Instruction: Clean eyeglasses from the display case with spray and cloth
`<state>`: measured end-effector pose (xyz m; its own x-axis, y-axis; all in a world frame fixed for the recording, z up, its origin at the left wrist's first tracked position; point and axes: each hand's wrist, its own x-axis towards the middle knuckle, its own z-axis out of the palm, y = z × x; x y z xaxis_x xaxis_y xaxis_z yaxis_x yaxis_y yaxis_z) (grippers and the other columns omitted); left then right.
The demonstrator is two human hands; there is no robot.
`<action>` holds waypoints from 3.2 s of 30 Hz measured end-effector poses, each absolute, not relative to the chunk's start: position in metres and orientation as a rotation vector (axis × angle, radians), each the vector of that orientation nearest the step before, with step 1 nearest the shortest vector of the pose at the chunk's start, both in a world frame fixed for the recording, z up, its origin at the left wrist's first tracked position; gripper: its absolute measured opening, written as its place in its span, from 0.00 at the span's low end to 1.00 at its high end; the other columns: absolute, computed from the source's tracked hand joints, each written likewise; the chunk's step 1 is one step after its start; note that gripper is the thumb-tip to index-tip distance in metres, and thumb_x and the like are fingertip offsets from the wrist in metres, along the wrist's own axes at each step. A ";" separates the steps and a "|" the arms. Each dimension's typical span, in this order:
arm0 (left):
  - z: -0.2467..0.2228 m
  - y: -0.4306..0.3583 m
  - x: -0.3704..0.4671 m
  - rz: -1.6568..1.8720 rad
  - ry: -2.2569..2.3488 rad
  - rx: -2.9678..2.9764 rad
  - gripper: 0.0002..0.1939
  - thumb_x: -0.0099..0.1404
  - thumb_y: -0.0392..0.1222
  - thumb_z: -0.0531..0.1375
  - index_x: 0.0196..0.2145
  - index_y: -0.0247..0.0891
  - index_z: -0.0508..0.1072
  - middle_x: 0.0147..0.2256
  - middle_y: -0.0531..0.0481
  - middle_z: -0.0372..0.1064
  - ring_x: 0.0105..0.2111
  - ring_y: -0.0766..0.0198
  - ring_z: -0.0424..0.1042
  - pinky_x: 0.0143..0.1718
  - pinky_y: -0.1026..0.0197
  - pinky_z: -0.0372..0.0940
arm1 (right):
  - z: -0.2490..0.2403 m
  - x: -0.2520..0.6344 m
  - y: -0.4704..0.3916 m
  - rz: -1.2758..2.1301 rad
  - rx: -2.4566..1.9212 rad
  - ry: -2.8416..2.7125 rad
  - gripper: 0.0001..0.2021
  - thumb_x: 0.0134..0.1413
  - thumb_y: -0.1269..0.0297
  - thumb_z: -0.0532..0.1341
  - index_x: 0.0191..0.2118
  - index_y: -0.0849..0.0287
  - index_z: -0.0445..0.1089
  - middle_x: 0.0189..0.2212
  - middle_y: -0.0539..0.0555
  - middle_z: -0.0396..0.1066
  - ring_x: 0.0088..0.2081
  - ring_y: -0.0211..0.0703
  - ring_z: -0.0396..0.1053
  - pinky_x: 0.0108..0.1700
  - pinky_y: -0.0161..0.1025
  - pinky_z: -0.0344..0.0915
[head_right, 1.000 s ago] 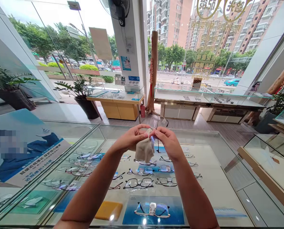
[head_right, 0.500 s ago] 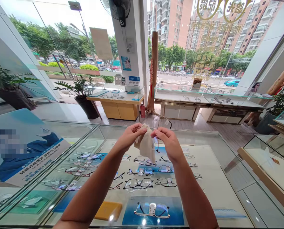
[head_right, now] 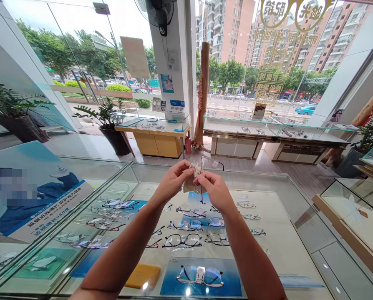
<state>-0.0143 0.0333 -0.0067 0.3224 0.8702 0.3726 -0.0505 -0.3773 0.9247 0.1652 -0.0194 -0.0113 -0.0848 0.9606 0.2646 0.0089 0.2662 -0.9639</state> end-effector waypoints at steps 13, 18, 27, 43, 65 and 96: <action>-0.010 0.035 -0.013 1.435 0.882 1.554 0.17 0.67 0.56 0.67 0.35 0.39 0.71 0.33 0.53 0.71 0.29 0.67 0.67 0.31 0.63 0.62 | -0.013 0.162 -0.020 0.933 -1.084 -1.376 0.15 0.62 0.49 0.64 0.32 0.53 0.79 0.34 0.54 0.78 0.41 0.50 0.71 0.49 0.47 0.64; -0.014 0.030 -0.006 1.355 0.815 1.591 0.20 0.69 0.61 0.66 0.39 0.39 0.78 0.35 0.49 0.74 0.33 0.62 0.73 0.32 0.62 0.68 | -0.018 0.159 -0.015 0.971 -1.014 -1.414 0.16 0.63 0.47 0.65 0.32 0.54 0.79 0.33 0.53 0.77 0.41 0.49 0.70 0.49 0.46 0.64; -0.020 0.032 0.000 1.481 0.799 1.431 0.22 0.61 0.58 0.74 0.36 0.39 0.75 0.35 0.51 0.74 0.35 0.63 0.74 0.39 0.61 0.70 | -0.019 0.158 -0.015 0.989 -0.954 -1.530 0.16 0.66 0.49 0.63 0.35 0.56 0.77 0.35 0.52 0.74 0.41 0.47 0.69 0.48 0.44 0.64; -0.023 0.041 -0.001 0.949 0.389 1.144 0.26 0.65 0.63 0.72 0.35 0.37 0.71 0.23 0.57 0.62 0.23 0.69 0.61 0.26 0.65 0.61 | -0.021 0.162 -0.012 1.116 -0.841 -1.536 0.17 0.66 0.45 0.65 0.35 0.55 0.78 0.32 0.53 0.73 0.36 0.46 0.68 0.43 0.46 0.64; -0.025 0.031 0.015 1.175 0.348 1.103 0.22 0.64 0.58 0.73 0.38 0.37 0.73 0.17 0.60 0.59 0.18 0.71 0.52 0.22 0.65 0.53 | -0.021 0.158 -0.011 1.230 -0.804 -1.397 0.20 0.57 0.40 0.71 0.32 0.54 0.82 0.33 0.54 0.78 0.39 0.48 0.71 0.50 0.49 0.70; -0.012 0.039 -0.006 1.038 0.278 1.131 0.25 0.62 0.55 0.76 0.45 0.31 0.80 0.29 0.48 0.75 0.31 0.62 0.74 0.38 0.59 0.69 | -0.028 0.169 -0.003 1.206 -0.852 -1.334 0.19 0.57 0.44 0.73 0.34 0.57 0.85 0.35 0.56 0.81 0.39 0.46 0.72 0.51 0.47 0.68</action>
<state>-0.0055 0.0388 -0.0123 0.5305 0.7932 0.2990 -0.5373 0.0419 0.8423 0.1692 -0.0027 -0.0276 -0.1491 0.9575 0.2470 -0.1498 0.2251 -0.9628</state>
